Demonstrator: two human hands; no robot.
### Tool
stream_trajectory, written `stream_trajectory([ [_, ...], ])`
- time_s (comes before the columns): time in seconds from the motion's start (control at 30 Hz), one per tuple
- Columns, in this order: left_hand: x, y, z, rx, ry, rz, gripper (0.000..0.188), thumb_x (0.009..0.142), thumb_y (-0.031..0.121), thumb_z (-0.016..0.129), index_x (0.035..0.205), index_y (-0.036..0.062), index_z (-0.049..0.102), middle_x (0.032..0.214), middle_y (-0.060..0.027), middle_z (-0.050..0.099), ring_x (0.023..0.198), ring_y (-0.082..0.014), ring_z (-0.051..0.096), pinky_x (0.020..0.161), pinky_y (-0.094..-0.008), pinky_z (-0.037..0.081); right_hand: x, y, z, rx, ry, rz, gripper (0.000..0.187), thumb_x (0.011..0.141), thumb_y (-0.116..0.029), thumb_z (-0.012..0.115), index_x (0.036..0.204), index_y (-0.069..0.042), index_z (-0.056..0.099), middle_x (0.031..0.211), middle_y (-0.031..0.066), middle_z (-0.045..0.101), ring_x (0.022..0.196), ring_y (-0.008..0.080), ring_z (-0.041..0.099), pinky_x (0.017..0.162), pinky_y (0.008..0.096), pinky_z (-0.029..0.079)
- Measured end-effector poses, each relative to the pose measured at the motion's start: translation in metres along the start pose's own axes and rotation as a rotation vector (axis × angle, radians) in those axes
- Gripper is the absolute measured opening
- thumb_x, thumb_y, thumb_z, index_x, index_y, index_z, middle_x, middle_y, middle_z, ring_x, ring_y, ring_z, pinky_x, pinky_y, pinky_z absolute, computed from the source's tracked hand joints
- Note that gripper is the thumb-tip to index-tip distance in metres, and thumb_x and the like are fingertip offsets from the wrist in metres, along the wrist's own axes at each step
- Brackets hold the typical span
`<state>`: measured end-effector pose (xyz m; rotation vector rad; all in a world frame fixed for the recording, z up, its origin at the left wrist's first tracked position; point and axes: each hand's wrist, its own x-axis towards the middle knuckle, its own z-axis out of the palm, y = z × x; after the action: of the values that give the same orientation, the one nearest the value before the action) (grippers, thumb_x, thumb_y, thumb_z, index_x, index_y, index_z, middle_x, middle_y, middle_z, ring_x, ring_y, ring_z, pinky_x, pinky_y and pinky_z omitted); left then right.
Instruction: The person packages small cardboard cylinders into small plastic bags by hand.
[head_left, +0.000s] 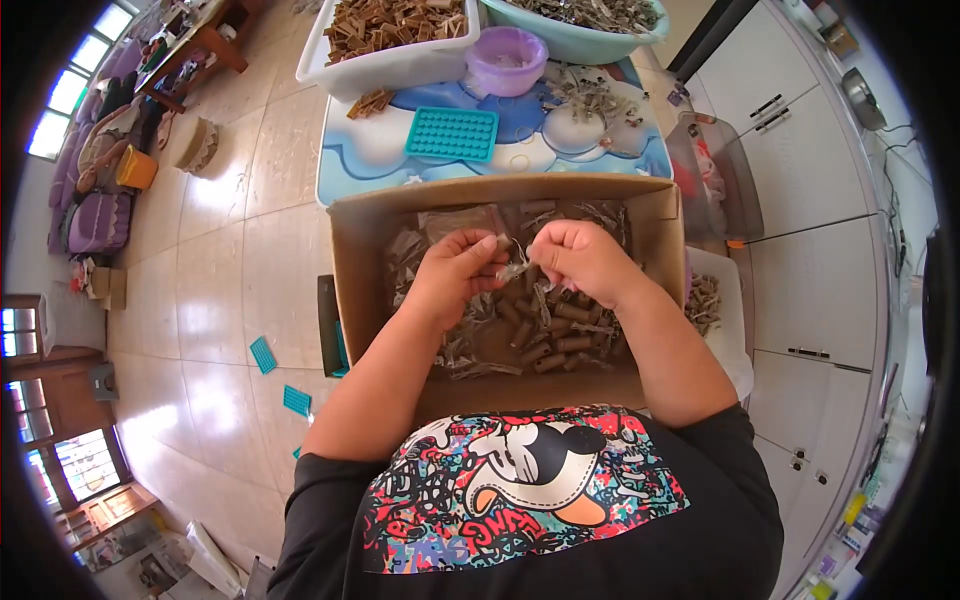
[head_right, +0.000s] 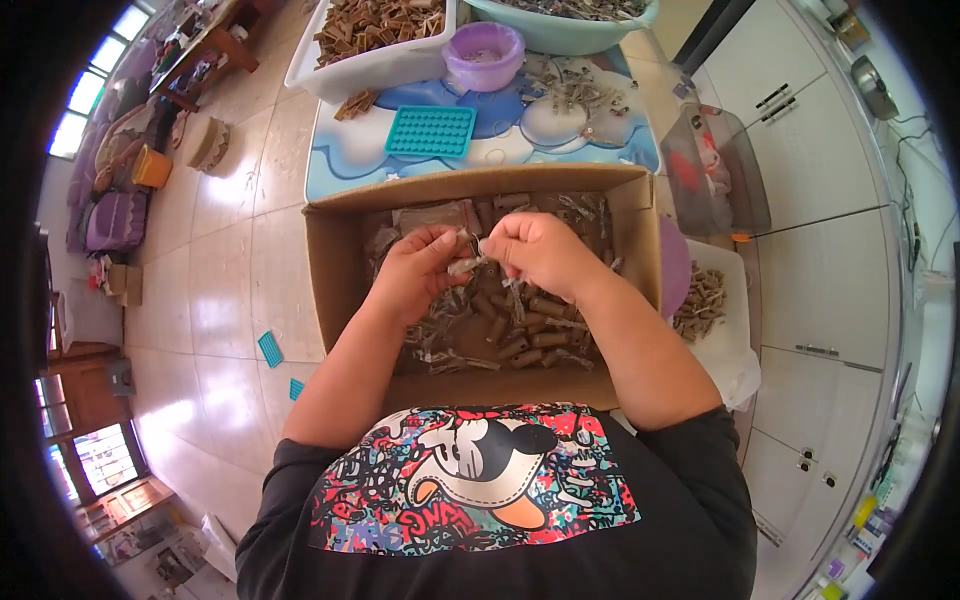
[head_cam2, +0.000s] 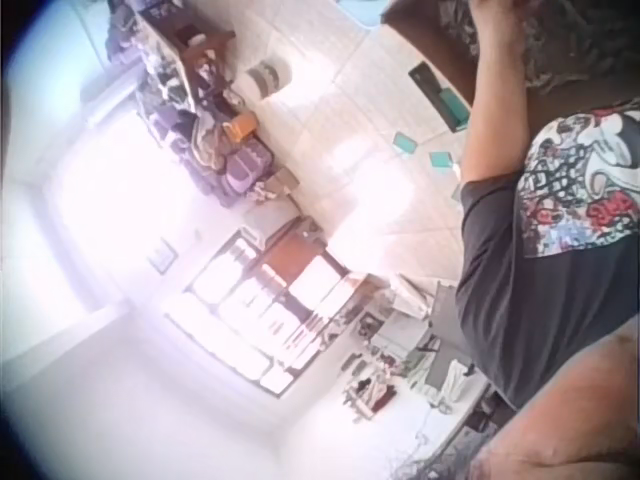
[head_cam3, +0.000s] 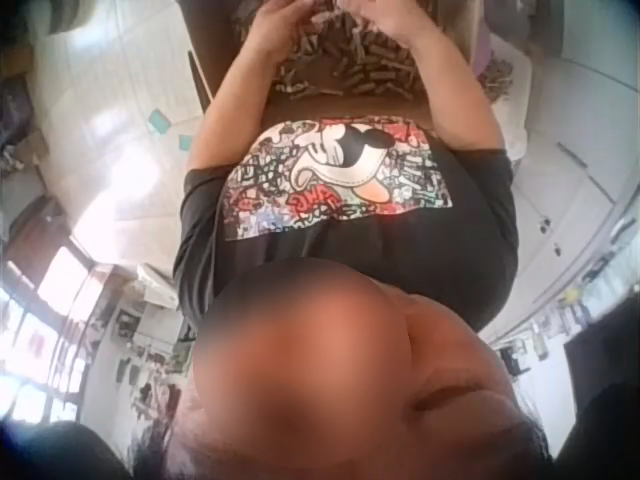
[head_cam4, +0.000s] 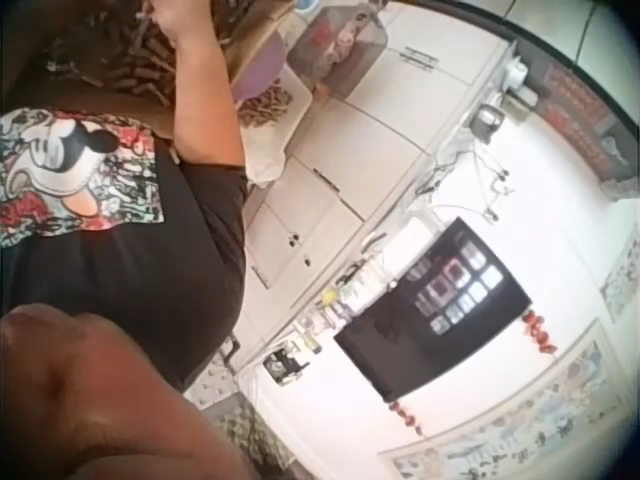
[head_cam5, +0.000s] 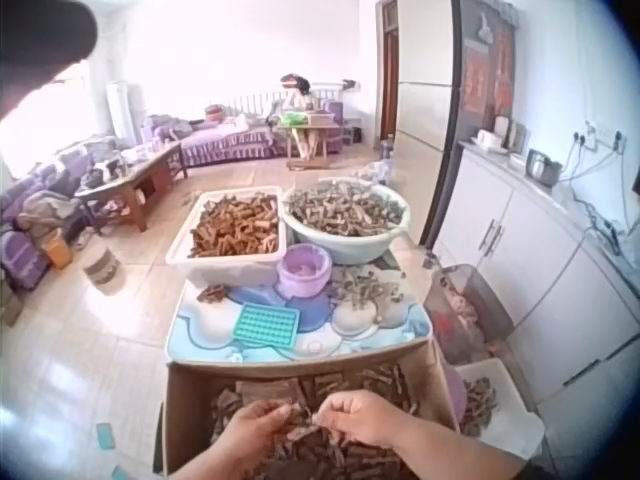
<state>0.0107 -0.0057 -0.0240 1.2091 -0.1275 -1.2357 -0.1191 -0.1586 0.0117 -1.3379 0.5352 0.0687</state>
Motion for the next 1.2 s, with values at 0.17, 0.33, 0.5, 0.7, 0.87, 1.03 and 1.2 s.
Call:
stream_trajectory([
  [0.17,-0.008,0.006,0.010,-0.035,-0.023,-0.043,0.026,0.088,0.026,0.054,0.101,0.0029,0.052,0.092,-0.0075,0.060,0.079,-0.0170,0.060,0.067,-0.0283,0.052,0.003,0.013,0.016,-0.263,0.107,-0.222,0.013,0.081,-0.010,0.062,0.089,-0.002,0.055,0.069,-0.0025,0.053,0.060,0.0052,0.047,0.053,0.0205,0.039],
  [0.33,-0.014,0.009,0.010,-0.005,-0.083,-0.090,0.025,0.089,0.027,0.054,0.097,0.0037,0.054,0.088,-0.0068,0.060,0.075,-0.0179,0.061,0.065,-0.0285,0.052,0.008,0.025,0.023,-0.152,0.082,-0.287,0.020,0.082,-0.005,0.059,0.101,0.000,0.055,0.077,-0.0024,0.056,0.064,0.0034,0.047,0.059,0.0177,0.040],
  [0.5,-0.003,0.026,-0.019,0.843,0.513,0.410,0.027,0.085,0.030,0.058,0.088,0.0032,0.057,0.084,-0.0096,0.062,0.073,-0.0218,0.061,0.063,-0.0329,0.048,0.007,0.018,0.016,-0.223,0.189,-0.276,0.019,0.084,-0.005,0.058,0.102,-0.001,0.055,0.082,-0.0015,0.056,0.068,0.0038,0.048,0.062,0.0182,0.041],
  [0.7,0.026,0.021,-0.035,1.277,0.729,0.168,0.045,0.069,0.039,0.071,0.093,0.0024,0.060,0.084,-0.0142,0.064,0.079,-0.0275,0.061,0.071,-0.0358,0.047,0.008,0.013,0.018,-0.049,0.210,-0.290,0.018,0.086,-0.009,0.056,0.102,-0.002,0.054,0.081,-0.0009,0.056,0.066,0.0050,0.047,0.060,0.0191,0.041],
  [0.87,0.040,0.001,-0.052,1.119,0.542,0.273,0.033,0.073,0.028,0.067,0.089,0.0008,0.059,0.072,-0.0126,0.063,0.066,-0.0226,0.062,0.062,-0.0338,0.047,0.023,0.029,0.007,0.467,0.098,-0.139,0.016,0.088,-0.016,0.055,0.099,-0.005,0.054,0.072,-0.0011,0.052,0.061,0.0076,0.045,0.067,0.0228,0.043],
  [1.03,0.036,-0.003,-0.041,1.033,0.507,0.349,0.022,0.075,0.017,0.064,0.086,-0.0006,0.057,0.069,-0.0119,0.062,0.062,-0.0189,0.061,0.059,-0.0328,0.047,0.049,0.051,0.005,0.769,0.079,-0.209,0.013,0.086,-0.016,0.057,0.092,-0.005,0.056,0.069,0.0009,0.054,0.060,0.0100,0.046,0.059,0.0227,0.040],
  [1.2,0.011,0.022,-0.032,1.224,0.632,0.484,0.017,0.077,0.017,0.060,0.090,0.0057,0.059,0.081,-0.0140,0.063,0.076,-0.0345,0.059,0.069,-0.0383,0.047,0.046,0.056,0.012,0.555,0.229,-0.039,0.013,0.086,-0.015,0.058,0.094,-0.005,0.057,0.070,0.0006,0.054,0.062,0.0099,0.049,0.058,0.0227,0.040],
])
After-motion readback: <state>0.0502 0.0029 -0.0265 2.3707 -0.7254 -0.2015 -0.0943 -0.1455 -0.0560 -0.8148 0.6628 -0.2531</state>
